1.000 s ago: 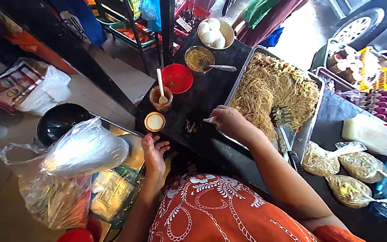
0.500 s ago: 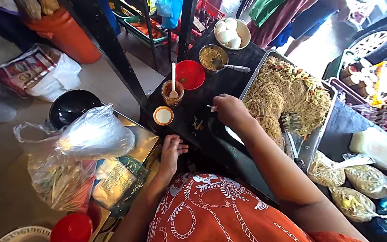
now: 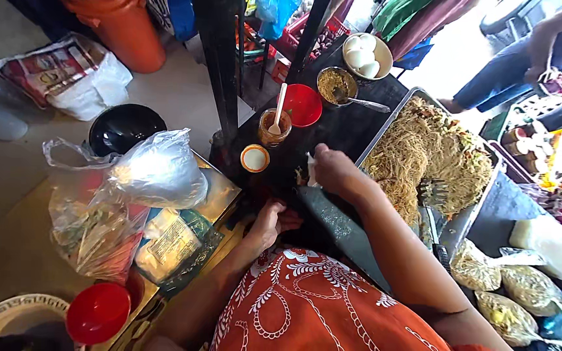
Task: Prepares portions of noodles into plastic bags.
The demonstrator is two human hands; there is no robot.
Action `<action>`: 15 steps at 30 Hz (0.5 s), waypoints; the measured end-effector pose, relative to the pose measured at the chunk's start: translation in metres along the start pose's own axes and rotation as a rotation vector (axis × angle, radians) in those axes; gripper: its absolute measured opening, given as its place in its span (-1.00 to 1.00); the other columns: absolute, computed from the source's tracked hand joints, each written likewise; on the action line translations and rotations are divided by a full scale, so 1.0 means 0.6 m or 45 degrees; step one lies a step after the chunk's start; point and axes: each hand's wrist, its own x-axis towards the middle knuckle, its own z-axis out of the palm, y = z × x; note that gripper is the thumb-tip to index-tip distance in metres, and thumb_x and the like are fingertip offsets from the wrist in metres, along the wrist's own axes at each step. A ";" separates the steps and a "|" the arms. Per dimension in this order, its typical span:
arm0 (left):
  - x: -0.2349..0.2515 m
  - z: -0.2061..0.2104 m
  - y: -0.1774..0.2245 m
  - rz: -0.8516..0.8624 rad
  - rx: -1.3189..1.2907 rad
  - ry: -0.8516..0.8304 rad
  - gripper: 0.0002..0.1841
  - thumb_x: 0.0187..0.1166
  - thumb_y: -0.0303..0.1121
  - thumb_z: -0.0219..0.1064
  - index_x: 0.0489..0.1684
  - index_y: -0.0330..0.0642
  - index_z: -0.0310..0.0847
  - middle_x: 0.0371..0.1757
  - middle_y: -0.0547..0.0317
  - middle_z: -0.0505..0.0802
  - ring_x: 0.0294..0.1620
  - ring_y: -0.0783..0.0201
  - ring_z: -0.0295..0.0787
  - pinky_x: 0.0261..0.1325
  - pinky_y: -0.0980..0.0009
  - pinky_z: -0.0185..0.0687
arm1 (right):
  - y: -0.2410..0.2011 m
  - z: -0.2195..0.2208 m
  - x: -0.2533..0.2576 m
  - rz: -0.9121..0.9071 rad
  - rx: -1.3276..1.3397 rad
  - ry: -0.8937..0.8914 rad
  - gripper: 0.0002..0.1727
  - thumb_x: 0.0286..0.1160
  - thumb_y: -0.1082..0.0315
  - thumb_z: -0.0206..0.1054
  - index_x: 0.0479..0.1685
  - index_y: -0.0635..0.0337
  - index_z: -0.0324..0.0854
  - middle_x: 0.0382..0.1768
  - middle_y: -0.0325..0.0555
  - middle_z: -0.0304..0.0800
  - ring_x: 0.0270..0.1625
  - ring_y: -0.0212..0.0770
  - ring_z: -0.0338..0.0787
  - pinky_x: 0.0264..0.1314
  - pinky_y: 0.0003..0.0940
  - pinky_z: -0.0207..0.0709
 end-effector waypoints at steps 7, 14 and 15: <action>0.042 -0.008 -0.008 -0.096 -0.139 0.160 -0.50 0.91 -0.05 -0.29 0.17 -0.31 0.41 -0.11 -0.13 0.78 -0.14 -0.03 0.83 -0.04 0.03 0.78 | 0.047 0.077 0.067 -0.376 0.027 0.357 -0.69 0.48 0.60 0.28 0.05 0.16 0.84 0.17 0.21 0.77 0.24 0.32 0.73 0.23 0.29 0.63; 0.066 -0.007 -0.010 -0.266 -0.309 -0.071 -0.28 0.83 0.14 -0.45 0.31 -0.29 0.47 0.02 -0.18 0.83 0.05 -0.09 0.82 0.18 -0.07 0.72 | 0.056 0.081 0.013 -0.677 0.102 0.264 -0.74 0.42 0.64 0.31 -0.22 0.13 0.88 0.00 0.01 0.84 0.18 0.13 0.76 0.27 0.16 0.65; 0.066 -0.002 -0.008 -0.294 -0.313 -0.093 -0.25 0.82 0.16 -0.48 0.28 -0.29 0.48 0.00 -0.19 0.84 0.03 -0.10 0.83 0.16 -0.08 0.73 | 0.060 0.071 0.018 -0.660 0.081 0.316 -0.73 0.46 0.61 0.30 -0.17 0.11 0.89 0.01 0.02 0.84 0.18 0.14 0.77 0.26 0.18 0.65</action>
